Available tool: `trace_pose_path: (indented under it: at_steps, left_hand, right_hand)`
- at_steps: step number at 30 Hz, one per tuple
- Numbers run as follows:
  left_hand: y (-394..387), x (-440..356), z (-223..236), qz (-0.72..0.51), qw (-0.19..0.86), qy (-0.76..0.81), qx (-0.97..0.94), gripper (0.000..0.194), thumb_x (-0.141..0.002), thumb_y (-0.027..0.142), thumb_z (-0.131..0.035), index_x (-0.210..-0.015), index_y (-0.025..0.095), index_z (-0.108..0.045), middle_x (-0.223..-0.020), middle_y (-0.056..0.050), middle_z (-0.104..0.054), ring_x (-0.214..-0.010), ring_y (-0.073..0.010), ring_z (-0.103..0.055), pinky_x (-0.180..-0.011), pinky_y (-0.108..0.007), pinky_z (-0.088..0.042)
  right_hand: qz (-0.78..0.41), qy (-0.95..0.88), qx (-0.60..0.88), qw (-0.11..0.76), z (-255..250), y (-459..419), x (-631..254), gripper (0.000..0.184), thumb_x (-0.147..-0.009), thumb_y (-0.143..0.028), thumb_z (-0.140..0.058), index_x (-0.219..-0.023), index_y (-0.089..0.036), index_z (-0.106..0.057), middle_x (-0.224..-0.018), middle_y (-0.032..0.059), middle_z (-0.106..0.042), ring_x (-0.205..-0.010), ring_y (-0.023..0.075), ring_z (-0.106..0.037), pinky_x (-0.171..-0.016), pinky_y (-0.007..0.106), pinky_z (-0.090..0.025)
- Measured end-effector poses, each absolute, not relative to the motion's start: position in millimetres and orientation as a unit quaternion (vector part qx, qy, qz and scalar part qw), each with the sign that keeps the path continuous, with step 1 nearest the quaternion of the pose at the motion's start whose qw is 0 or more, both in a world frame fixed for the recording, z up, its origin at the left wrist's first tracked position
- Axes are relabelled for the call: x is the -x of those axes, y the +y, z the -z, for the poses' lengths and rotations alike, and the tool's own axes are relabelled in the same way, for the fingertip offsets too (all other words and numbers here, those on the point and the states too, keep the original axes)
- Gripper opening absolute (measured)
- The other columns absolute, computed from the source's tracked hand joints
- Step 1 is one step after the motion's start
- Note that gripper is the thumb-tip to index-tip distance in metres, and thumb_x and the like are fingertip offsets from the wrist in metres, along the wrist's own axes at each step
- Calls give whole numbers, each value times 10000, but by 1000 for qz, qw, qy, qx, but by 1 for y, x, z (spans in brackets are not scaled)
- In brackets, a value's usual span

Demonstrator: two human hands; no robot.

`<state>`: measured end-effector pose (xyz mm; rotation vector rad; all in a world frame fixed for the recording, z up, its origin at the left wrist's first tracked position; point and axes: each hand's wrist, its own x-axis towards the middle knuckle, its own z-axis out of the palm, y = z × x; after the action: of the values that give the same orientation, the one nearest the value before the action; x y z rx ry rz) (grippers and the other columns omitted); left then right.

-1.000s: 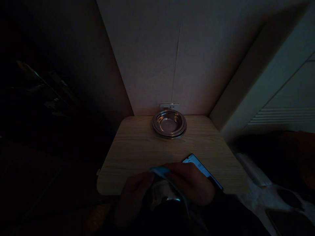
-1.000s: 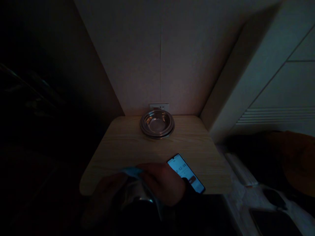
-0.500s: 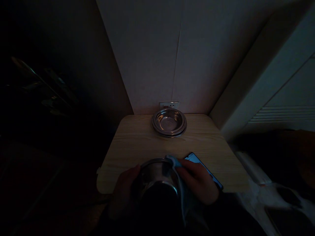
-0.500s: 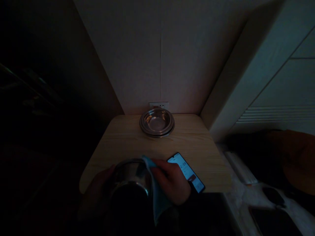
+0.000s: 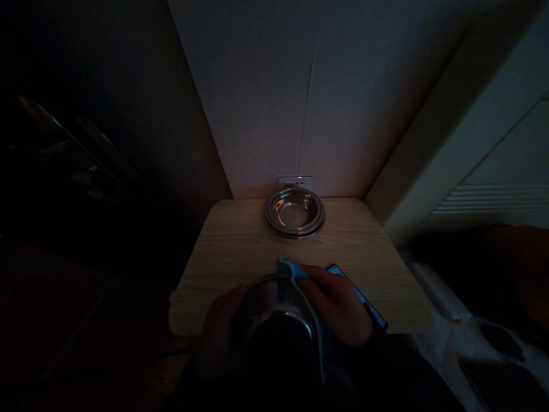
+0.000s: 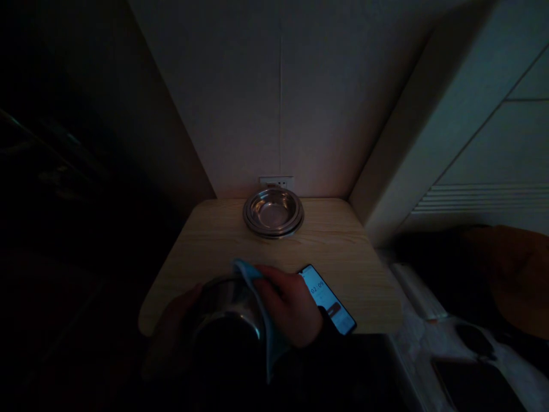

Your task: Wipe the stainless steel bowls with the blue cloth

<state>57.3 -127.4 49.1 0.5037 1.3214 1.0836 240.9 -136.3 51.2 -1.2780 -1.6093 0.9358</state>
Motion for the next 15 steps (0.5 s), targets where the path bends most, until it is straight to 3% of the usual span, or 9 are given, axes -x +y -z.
trace_pose_path:
  at_steps: [6,11,15]
  left_hand:
    - [-121,-63,-47,-512,650,556,-86,207,-711,349,-599,-706,166,-698,-678,-32,-700,-620,-187,-632,-601,-307,-487]
    - [-123,-72,-45,-557,649,517,-49,242,-750,398,-578,-754,192,-704,-769,-29,-721,-787,-211,-660,-694,-309,-514]
    - [-127,-75,-45,-565,646,511,-48,215,-770,330,-577,-816,162,-703,-836,-40,-725,-852,-204,-654,-741,-300,-514]
  right_hand:
    - [-330,-518,595,518,-16,-155,-225,290,-880,-346,-482,-1076,-227,-660,-952,34,-708,-820,204,-656,-730,321,-539]
    - [-301,-465,634,540,6,-167,-211,304,-878,-370,-481,-1052,-201,-664,-995,60,-698,-884,231,-642,-788,365,-527]
    - [-282,-472,635,543,3,-163,-216,308,-896,-355,-450,-1085,-199,-638,-1039,63,-683,-902,219,-635,-824,370,-516]
